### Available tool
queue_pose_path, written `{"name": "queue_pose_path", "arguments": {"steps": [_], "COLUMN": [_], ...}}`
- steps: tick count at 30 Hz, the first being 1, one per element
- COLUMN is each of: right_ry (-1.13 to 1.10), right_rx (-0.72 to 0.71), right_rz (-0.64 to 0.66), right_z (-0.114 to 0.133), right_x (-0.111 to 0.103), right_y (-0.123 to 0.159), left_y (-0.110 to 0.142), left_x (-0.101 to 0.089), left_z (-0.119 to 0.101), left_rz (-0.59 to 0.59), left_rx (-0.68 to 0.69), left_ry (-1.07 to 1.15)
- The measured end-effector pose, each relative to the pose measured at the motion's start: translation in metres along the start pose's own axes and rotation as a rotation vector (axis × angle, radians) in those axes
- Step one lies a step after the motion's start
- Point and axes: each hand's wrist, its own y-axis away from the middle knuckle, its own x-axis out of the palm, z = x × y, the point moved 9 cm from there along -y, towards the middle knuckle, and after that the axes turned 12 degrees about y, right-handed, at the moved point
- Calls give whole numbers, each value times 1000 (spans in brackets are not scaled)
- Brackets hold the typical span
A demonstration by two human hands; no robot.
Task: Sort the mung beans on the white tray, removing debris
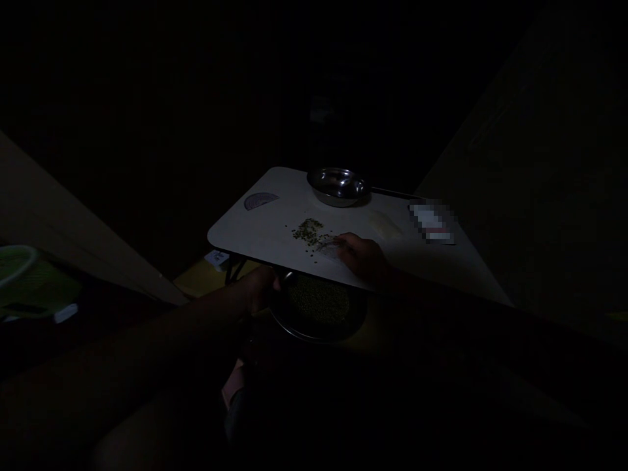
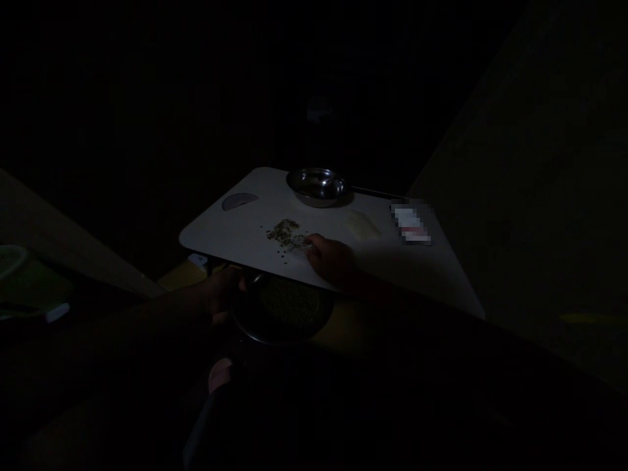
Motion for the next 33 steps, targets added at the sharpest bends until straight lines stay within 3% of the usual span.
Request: {"name": "queue_pose_path", "arguments": {"steps": [7,15,24,33], "right_ry": [3,8,-24,-17], "right_rx": [1,-54,-11,-16], "right_rz": [-25,39,4,21], "right_z": [0,9,2,8], "right_x": [-3,2,0,3], "right_y": [-1,-3,-2,0], "left_y": [-2,-8,-2,-8], "left_x": [-4,0,-5,-2], "left_z": [-5,-1,-1,-5], "left_rz": [-50,35,-42,18], "left_rx": [39,18,-6,45], "left_ry": [-90,-81,-87,-116]}}
